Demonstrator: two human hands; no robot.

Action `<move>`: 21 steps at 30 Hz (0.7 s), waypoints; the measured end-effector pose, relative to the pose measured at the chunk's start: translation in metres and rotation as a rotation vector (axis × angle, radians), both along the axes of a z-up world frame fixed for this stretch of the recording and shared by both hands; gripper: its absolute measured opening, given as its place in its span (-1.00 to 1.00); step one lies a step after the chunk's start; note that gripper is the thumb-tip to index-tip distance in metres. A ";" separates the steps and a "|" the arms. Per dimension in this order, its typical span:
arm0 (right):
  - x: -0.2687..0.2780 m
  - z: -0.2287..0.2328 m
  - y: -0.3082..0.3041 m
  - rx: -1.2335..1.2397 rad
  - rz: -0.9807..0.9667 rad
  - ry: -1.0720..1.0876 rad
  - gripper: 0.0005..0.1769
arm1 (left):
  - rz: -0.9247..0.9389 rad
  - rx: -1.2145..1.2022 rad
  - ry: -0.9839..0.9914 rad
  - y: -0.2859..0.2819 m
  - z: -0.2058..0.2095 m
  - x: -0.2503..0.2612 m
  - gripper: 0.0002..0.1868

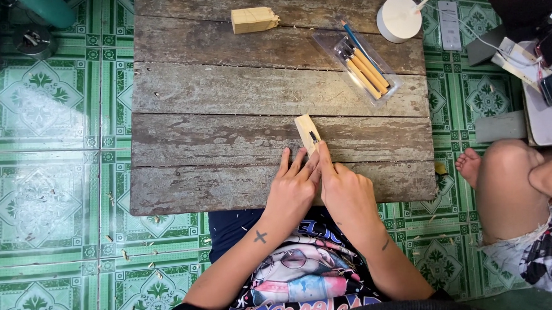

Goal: The person carves a small wooden block using a hand carving tool.

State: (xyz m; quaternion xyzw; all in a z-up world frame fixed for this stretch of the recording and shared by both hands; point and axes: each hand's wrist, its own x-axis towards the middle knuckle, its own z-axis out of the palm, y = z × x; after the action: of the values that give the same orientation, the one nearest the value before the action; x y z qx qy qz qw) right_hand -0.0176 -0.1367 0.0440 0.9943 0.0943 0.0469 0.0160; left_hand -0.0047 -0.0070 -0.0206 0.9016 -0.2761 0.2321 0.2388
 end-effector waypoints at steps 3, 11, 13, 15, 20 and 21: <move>0.005 0.010 0.003 0.005 0.013 -0.015 -0.32 | 0.008 -0.002 -0.004 0.001 0.003 0.001 -0.65; 0.008 0.005 0.004 -0.019 0.003 0.008 -0.32 | 0.013 0.003 -0.009 0.000 0.006 0.000 -0.68; 0.018 0.009 0.004 -0.024 -0.003 0.036 -0.32 | 0.009 0.006 -0.007 0.000 0.006 0.000 -0.69; 0.038 0.015 0.005 0.041 0.022 0.096 -0.39 | 0.010 -0.006 0.000 0.002 0.008 0.001 -0.68; 0.045 0.035 0.015 0.001 -0.021 0.158 -0.45 | 0.001 -0.040 0.021 0.004 0.011 0.002 -0.68; 0.043 0.036 0.015 0.004 -0.046 0.170 -0.46 | -0.001 -0.034 0.030 0.003 0.009 0.001 -0.67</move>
State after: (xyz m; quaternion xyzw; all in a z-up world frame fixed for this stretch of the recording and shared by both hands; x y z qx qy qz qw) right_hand 0.0253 -0.1215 0.0798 0.9966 0.0724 -0.0377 0.0073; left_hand -0.0038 -0.0037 -0.0114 0.9006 -0.2691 0.2231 0.2585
